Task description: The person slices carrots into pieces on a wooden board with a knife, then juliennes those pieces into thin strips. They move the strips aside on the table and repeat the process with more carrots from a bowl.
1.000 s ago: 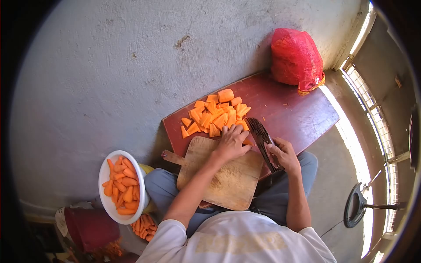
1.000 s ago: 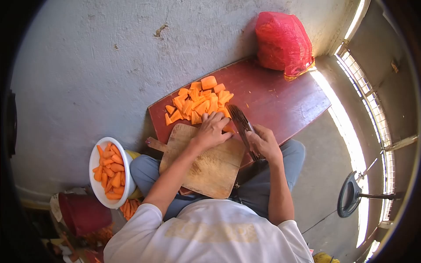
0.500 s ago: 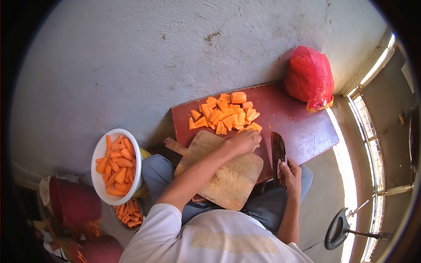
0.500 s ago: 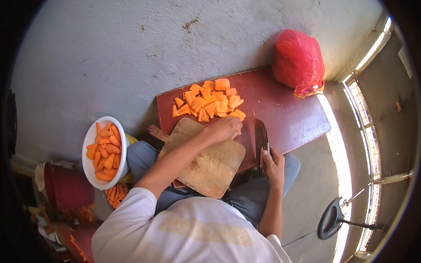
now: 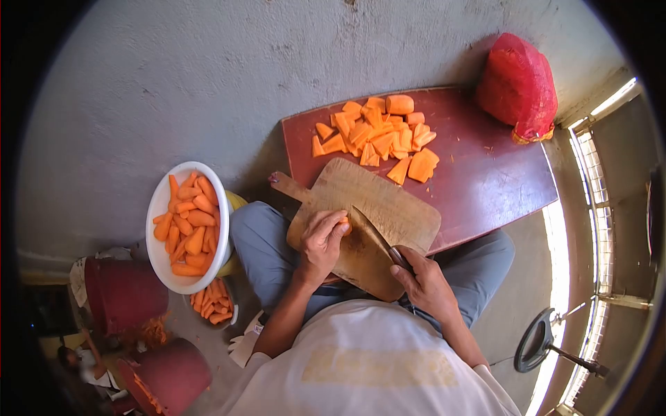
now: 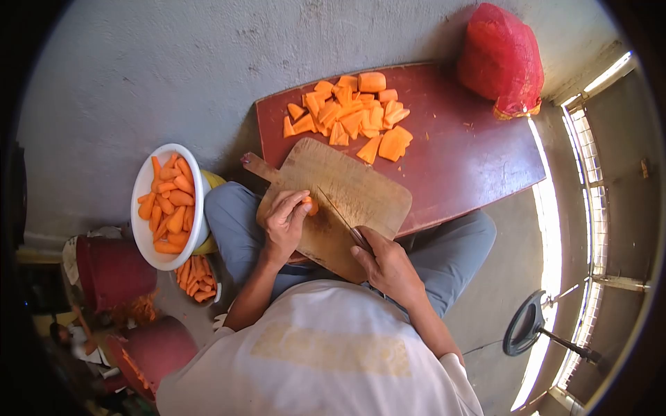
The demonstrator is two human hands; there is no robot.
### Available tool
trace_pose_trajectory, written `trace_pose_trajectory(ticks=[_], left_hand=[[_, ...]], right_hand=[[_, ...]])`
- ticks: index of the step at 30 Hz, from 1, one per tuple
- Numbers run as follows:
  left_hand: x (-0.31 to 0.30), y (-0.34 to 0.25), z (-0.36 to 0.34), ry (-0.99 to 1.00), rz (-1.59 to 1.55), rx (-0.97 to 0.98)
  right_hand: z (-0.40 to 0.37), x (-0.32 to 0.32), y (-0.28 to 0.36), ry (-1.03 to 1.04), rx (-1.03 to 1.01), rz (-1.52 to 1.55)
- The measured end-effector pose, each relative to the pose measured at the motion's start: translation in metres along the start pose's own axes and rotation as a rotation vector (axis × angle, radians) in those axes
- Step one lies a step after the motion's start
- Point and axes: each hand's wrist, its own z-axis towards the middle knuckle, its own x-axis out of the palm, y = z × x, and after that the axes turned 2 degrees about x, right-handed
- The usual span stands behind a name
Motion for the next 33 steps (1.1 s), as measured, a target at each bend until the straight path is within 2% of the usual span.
trace_pose_trajectory(ticks=[9, 12, 15, 18, 27, 33], left_hand=[[-0.001, -0.005, -0.002, 0.057, 0.012, 0.122], [0.01, 0.001, -0.001, 0.051, 0.06, 0.236], [0.012, 0.004, -0.001, 0.042, 0.106, 0.291], [0.013, 0.007, -0.004, 0.036, 0.126, 0.327], [0.012, 0.005, 0.0, 0.05, 0.106, 0.347], [0.013, 0.008, 0.001, 0.038, 0.154, 0.379]], right_hand=[[-0.014, 0.0, 0.026, 0.051, -0.02, 0.019], [-0.015, -0.001, 0.029, 0.021, -0.053, -0.08], [-0.017, -0.01, 0.042, 0.078, 0.096, -0.073], [-0.019, -0.01, 0.042, 0.074, 0.079, -0.091], [-0.016, -0.015, 0.044, 0.071, 0.066, -0.081], [0.011, -0.001, 0.03, 0.141, 0.103, -0.073]])
